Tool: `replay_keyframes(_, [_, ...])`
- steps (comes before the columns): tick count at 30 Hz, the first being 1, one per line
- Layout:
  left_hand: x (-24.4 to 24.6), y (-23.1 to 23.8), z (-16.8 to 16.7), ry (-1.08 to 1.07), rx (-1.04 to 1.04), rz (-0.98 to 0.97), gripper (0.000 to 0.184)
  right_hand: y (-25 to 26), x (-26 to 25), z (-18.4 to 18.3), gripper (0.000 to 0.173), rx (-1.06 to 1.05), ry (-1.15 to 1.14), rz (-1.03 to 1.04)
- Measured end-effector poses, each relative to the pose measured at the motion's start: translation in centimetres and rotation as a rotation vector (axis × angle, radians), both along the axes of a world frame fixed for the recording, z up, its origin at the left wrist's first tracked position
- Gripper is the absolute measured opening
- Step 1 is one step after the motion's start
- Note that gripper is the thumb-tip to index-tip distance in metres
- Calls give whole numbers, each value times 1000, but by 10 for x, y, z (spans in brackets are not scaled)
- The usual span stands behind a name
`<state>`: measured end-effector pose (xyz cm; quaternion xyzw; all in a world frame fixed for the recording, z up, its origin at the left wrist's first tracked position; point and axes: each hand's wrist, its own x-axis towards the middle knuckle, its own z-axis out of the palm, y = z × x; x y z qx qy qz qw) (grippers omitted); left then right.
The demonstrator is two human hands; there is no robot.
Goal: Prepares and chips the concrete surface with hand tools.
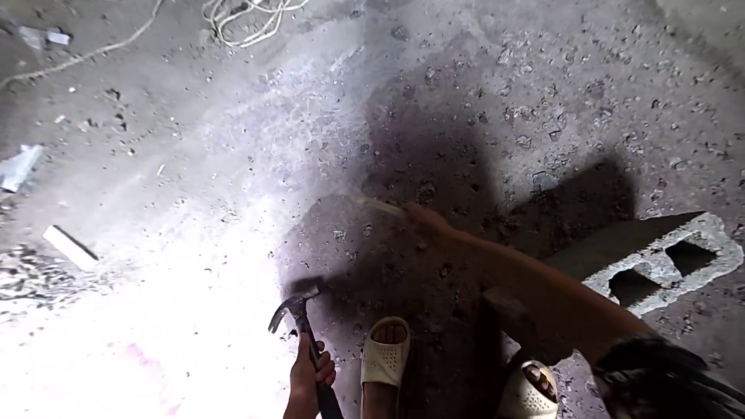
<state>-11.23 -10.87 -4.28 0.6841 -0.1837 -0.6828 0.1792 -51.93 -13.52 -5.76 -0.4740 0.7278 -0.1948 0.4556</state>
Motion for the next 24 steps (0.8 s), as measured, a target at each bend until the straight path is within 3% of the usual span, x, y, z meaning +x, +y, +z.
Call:
replay_keyframes(5, [-29,-34,12,-161,-92,-358,48,42,-50,13,38,183,221,-167])
replay_keyframes(11, [-90,-71,20,-26,-135,-704,40,52,-57,33,35,463,545,-106])
replay_keyframes(13, [-103,-70,20,26,-140,-719,41,44,-53,33,33,461,561,-126])
replay_keyframes(17, [-114,-62,18,60,-154,-724,40,22,-50,28,45,332,486,-289])
replay_keyframes(24, [-106,-81,9,-72,-349,-868,45,-23,-16,25,40,242,543,-170])
